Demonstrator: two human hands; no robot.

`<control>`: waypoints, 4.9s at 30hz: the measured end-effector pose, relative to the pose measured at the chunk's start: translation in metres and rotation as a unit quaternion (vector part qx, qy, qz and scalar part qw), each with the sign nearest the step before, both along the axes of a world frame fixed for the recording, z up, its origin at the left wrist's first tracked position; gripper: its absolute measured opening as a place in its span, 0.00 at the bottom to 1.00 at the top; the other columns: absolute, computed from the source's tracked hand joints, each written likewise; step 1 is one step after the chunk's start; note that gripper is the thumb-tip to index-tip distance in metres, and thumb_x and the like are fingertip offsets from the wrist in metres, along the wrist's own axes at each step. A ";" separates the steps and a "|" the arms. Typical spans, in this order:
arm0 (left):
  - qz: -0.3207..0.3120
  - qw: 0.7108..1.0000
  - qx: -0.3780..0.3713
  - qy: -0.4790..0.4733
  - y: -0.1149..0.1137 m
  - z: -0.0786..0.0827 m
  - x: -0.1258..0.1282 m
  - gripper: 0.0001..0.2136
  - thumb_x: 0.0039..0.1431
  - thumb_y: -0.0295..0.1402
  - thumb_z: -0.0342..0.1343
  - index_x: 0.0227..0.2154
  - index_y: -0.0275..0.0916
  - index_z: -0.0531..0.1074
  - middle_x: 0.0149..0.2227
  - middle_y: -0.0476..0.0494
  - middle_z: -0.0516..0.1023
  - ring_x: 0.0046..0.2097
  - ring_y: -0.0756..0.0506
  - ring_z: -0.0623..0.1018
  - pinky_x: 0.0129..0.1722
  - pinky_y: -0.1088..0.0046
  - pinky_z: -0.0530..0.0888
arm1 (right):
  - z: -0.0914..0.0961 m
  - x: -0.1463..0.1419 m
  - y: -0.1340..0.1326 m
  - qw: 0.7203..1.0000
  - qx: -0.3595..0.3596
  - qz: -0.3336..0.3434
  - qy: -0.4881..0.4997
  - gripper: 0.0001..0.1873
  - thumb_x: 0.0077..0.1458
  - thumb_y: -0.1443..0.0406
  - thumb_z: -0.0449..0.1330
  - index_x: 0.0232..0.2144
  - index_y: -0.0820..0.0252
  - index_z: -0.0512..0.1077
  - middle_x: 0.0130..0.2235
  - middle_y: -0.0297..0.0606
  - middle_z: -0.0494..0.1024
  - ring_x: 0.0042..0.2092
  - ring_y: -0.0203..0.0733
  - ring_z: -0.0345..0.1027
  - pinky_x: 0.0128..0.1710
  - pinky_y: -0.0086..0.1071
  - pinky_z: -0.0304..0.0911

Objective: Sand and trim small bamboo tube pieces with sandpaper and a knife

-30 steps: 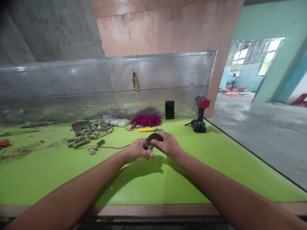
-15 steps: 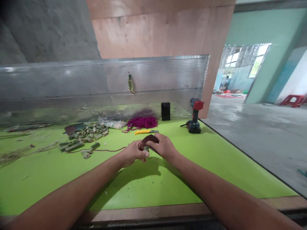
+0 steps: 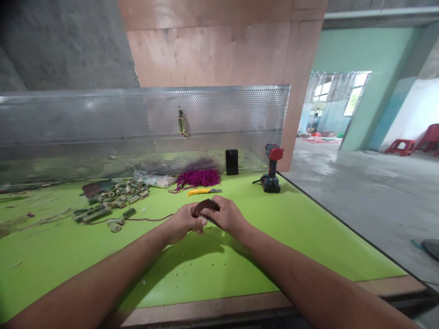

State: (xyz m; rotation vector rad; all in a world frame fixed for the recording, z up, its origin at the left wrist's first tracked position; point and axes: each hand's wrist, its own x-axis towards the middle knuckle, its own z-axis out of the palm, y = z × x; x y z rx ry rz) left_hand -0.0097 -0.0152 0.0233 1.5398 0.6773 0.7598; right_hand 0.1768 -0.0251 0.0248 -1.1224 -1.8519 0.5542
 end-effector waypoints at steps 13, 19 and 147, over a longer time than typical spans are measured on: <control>-0.006 1.000 -0.012 -0.024 -0.001 0.001 0.001 0.26 0.42 0.41 0.71 0.41 0.33 0.71 0.31 0.48 0.70 0.30 0.53 0.71 0.30 0.75 0.73 | -0.001 0.000 0.000 0.999 0.025 -0.023 -0.008 0.15 0.54 0.53 0.62 0.30 0.59 0.71 0.27 0.33 0.73 0.30 0.38 0.66 0.28 0.29 0.57; 0.016 0.999 -0.024 -0.015 -0.003 0.001 0.001 0.25 0.41 0.42 0.72 0.37 0.33 0.70 0.26 0.52 0.67 0.25 0.54 0.69 0.29 0.74 0.73 | 0.000 0.000 0.002 0.998 0.042 -0.048 -0.002 0.15 0.55 0.54 0.62 0.31 0.60 0.71 0.29 0.34 0.74 0.31 0.38 0.66 0.30 0.30 0.57; 0.021 0.999 -0.001 -0.046 -0.003 0.001 0.003 0.24 0.44 0.43 0.70 0.37 0.34 0.68 0.23 0.55 0.66 0.22 0.56 0.67 0.25 0.76 0.71 | -0.002 -0.003 -0.004 0.995 0.079 -0.052 -0.033 0.14 0.59 0.54 0.58 0.33 0.58 0.74 0.28 0.37 0.77 0.31 0.41 0.70 0.30 0.30 0.60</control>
